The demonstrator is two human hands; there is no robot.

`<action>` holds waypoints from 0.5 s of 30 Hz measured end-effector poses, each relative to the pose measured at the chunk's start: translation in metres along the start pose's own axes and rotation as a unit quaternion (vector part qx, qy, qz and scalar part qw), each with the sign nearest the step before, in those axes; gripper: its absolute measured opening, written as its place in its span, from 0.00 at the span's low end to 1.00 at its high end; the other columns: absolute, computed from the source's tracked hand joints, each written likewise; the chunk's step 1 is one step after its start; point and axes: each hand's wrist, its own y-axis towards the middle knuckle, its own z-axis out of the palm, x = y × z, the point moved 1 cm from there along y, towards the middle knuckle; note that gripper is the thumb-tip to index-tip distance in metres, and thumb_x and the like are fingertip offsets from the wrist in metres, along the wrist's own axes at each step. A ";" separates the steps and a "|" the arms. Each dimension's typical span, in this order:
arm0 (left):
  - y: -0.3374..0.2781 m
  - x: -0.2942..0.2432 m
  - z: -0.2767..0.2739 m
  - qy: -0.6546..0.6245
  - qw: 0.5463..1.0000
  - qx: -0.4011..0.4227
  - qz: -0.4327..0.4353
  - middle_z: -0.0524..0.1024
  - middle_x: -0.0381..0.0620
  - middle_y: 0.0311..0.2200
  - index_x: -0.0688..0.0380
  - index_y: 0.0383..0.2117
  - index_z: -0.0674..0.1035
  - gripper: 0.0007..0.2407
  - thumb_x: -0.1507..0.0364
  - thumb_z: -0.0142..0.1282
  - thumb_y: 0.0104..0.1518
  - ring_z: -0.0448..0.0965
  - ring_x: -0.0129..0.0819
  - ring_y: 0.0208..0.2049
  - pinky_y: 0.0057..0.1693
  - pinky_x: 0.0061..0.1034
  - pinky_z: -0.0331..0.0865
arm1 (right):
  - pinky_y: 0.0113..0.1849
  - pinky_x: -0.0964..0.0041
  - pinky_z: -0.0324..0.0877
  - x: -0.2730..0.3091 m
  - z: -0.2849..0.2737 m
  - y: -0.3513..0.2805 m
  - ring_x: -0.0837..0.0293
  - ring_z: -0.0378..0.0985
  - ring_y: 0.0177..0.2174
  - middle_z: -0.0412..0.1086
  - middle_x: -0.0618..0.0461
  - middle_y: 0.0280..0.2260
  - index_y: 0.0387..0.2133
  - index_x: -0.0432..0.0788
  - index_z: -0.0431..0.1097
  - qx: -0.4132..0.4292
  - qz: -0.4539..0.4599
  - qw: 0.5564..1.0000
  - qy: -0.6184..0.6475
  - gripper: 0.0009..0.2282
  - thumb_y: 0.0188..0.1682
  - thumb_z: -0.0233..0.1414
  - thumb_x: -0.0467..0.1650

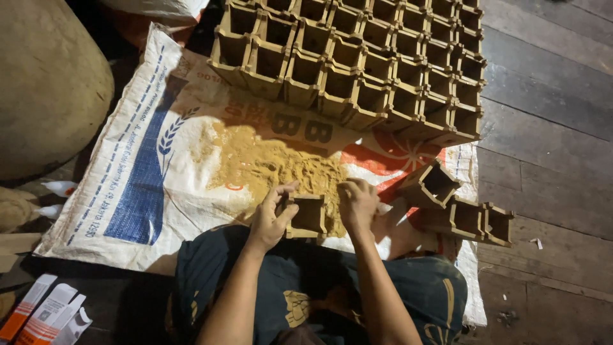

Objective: Assembling small wooden boxes by joining pre-cut wooden pieces with adhesive.

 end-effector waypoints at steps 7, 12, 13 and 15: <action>0.004 0.003 0.002 -0.013 1.000 0.017 -0.008 0.74 0.57 0.57 0.60 0.46 0.78 0.12 0.76 0.56 0.57 0.65 0.49 0.64 0.65 0.40 0.63 | 0.50 0.51 0.67 0.005 0.086 0.013 0.44 0.65 0.54 0.67 0.58 0.54 0.50 0.75 0.72 0.210 -0.049 0.973 -0.078 0.18 0.48 0.56 0.33; 0.005 0.007 0.000 0.059 0.998 -0.012 0.008 0.79 0.53 0.49 0.55 0.45 0.82 0.13 0.68 0.62 0.56 0.75 0.45 0.56 0.62 0.38 0.67 | 0.52 0.56 0.64 0.002 0.090 0.026 0.49 0.61 0.53 0.61 0.67 0.53 0.38 0.80 0.72 0.221 -0.096 0.961 -0.137 0.22 0.29 0.69 0.42; 0.006 0.008 -0.001 0.059 0.998 -0.013 0.005 0.79 0.53 0.49 0.55 0.45 0.82 0.13 0.68 0.62 0.56 0.75 0.45 0.56 0.62 0.38 0.67 | 0.52 0.56 0.64 0.002 0.089 0.022 0.49 0.61 0.53 0.61 0.67 0.53 0.38 0.80 0.72 0.224 -0.096 0.960 -0.137 0.22 0.29 0.69 0.42; 0.008 0.010 -0.001 0.084 0.996 -0.028 -0.011 0.80 0.50 0.45 0.49 0.46 0.83 0.14 0.65 0.64 0.54 0.78 0.41 0.52 0.59 0.36 0.69 | 0.47 0.57 0.65 -0.001 0.085 0.018 0.49 0.63 0.51 0.65 0.65 0.48 0.34 0.71 0.77 0.158 -0.025 0.987 0.006 0.10 0.39 0.65 0.40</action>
